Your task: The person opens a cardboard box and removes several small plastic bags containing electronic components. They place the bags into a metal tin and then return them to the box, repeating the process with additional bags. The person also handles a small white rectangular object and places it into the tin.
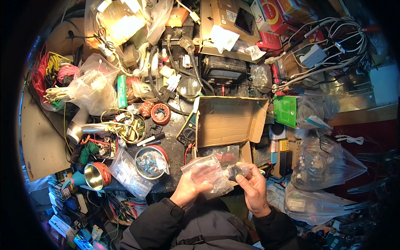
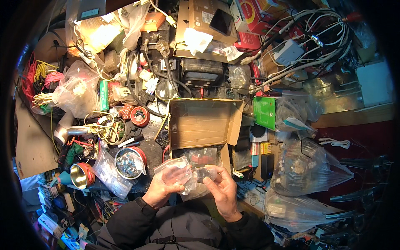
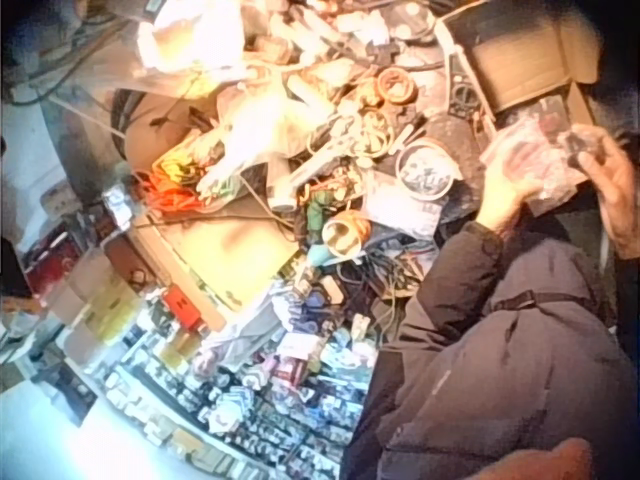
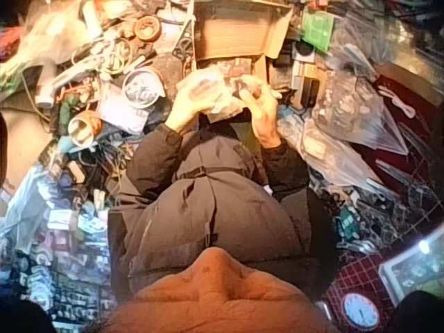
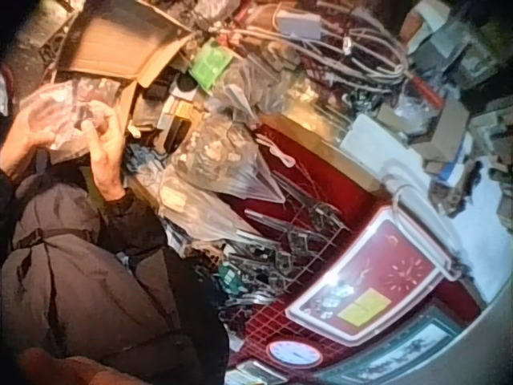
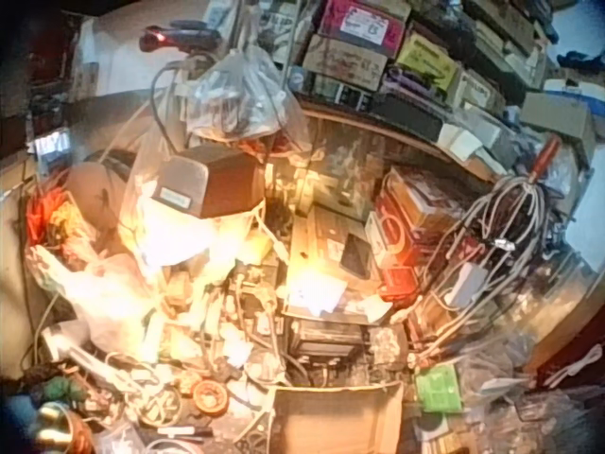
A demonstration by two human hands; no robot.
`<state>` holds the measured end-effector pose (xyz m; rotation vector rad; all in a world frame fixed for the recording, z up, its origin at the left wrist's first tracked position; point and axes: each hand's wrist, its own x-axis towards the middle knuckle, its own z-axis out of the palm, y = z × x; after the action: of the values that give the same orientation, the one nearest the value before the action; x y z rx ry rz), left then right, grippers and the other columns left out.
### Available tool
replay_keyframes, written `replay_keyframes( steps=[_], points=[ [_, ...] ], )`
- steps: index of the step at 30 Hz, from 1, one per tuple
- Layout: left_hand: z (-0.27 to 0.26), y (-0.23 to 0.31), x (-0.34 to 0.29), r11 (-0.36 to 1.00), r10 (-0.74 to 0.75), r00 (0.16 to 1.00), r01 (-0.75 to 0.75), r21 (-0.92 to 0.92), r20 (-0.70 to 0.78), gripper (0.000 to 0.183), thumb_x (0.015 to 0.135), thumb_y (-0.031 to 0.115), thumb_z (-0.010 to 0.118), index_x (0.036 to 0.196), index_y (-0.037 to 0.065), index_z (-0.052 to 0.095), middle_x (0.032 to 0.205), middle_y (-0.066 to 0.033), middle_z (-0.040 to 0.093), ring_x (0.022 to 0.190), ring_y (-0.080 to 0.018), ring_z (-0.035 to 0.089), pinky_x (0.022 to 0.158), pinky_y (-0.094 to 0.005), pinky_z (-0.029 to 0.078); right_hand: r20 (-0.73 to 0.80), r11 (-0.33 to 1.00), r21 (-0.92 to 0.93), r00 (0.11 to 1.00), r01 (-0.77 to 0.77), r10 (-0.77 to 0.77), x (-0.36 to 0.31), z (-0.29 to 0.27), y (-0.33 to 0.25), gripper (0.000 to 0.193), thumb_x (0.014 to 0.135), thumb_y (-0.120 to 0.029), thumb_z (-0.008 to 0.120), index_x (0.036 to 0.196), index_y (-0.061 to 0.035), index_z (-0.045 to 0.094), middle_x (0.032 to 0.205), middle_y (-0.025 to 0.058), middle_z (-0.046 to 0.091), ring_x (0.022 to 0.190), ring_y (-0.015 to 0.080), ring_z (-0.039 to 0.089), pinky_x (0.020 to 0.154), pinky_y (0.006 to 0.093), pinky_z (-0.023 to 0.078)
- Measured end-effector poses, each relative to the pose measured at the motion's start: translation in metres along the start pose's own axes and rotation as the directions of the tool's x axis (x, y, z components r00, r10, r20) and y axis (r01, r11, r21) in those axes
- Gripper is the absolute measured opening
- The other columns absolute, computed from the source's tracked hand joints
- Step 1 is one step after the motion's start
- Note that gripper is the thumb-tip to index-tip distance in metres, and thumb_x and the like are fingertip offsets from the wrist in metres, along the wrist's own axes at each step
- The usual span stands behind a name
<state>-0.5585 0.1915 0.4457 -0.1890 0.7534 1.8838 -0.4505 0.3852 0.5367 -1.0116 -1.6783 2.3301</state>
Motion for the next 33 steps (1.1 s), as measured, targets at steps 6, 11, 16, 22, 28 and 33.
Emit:
replay_keyframes(
  steps=[6, 11, 16, 22, 28, 33],
  points=[
    [-0.001, 0.004, -0.004, 0.972, -0.109, 0.990, 0.125, 0.198, -0.092, 0.058, 0.093, -0.016, 0.078, 0.148, -0.004, 0.064, 0.148, -0.0131, 0.070, 0.140, -0.0245, 0.066, 0.122, -0.0401, 0.053, 0.069, 0.997, -0.034, 0.995, -0.065, 0.067, 0.002, 0.012, 0.009, 0.037, 0.111, 0.000, 0.069, 0.146, 0.0059, 0.057, 0.135, 0.0142, 0.073, 0.121, 0.0165, 0.072, 0.106, 0.0325, 0.059],
    [0.000, 0.006, -0.012, 0.969, -0.072, 0.996, 0.058, 0.241, 0.046, 0.074, 0.095, -0.011, 0.081, 0.162, -0.002, 0.053, 0.159, -0.0122, 0.062, 0.144, -0.0224, 0.062, 0.119, -0.0387, 0.054, 0.109, 0.988, -0.098, 0.985, -0.121, 0.132, 0.007, 0.011, 0.018, 0.041, 0.108, 0.004, 0.070, 0.146, 0.0069, 0.057, 0.134, 0.0155, 0.073, 0.118, 0.0170, 0.074, 0.102, 0.0323, 0.061],
    [-0.005, 0.010, -0.022, 0.986, -0.151, 0.974, 0.137, 0.092, 0.172, 0.086, 0.094, -0.011, 0.082, 0.170, 0.002, 0.044, 0.167, -0.0111, 0.055, 0.152, -0.0243, 0.055, 0.125, -0.0426, 0.048, 0.104, 0.983, -0.126, 0.984, -0.132, 0.146, 0.001, 0.006, 0.017, 0.045, 0.104, 0.006, 0.073, 0.147, 0.0063, 0.058, 0.134, 0.0154, 0.073, 0.120, 0.0179, 0.074, 0.104, 0.0329, 0.061],
    [-0.009, 0.005, -0.029, 0.979, -0.201, 0.972, 0.196, 0.048, 0.119, 0.089, 0.094, -0.014, 0.081, 0.172, 0.005, 0.042, 0.171, -0.0104, 0.049, 0.154, -0.0264, 0.052, 0.126, -0.0433, 0.049, 0.126, 0.983, -0.126, 0.981, -0.134, 0.150, -0.004, 0.003, 0.019, 0.050, 0.103, 0.006, 0.075, 0.150, 0.0060, 0.056, 0.138, 0.0162, 0.072, 0.124, 0.0192, 0.073, 0.109, 0.0340, 0.060],
    [-0.013, -0.001, -0.029, 0.973, -0.181, 0.981, 0.168, 0.157, 0.071, 0.083, 0.097, -0.012, 0.079, 0.170, 0.005, 0.045, 0.171, -0.0092, 0.049, 0.154, -0.0263, 0.052, 0.127, -0.0435, 0.049, 0.138, 0.982, -0.124, 0.978, -0.141, 0.158, -0.006, -0.002, 0.023, 0.050, 0.104, 0.004, 0.076, 0.149, 0.0064, 0.057, 0.141, 0.0159, 0.072, 0.128, 0.0186, 0.071, 0.111, 0.0343, 0.059],
    [-0.011, -0.006, -0.028, 0.976, -0.181, 0.982, 0.173, 0.130, 0.053, 0.071, 0.102, -0.008, 0.075, 0.166, 0.002, 0.047, 0.168, -0.0120, 0.050, 0.152, -0.0280, 0.052, 0.123, -0.0487, 0.052, 0.104, 0.965, -0.242, 0.986, -0.101, 0.130, -0.010, -0.006, 0.026, 0.046, 0.104, -0.002, 0.078, 0.146, 0.0058, 0.061, 0.138, 0.0164, 0.075, 0.126, 0.0197, 0.073, 0.108, 0.0343, 0.059]
  ],
)
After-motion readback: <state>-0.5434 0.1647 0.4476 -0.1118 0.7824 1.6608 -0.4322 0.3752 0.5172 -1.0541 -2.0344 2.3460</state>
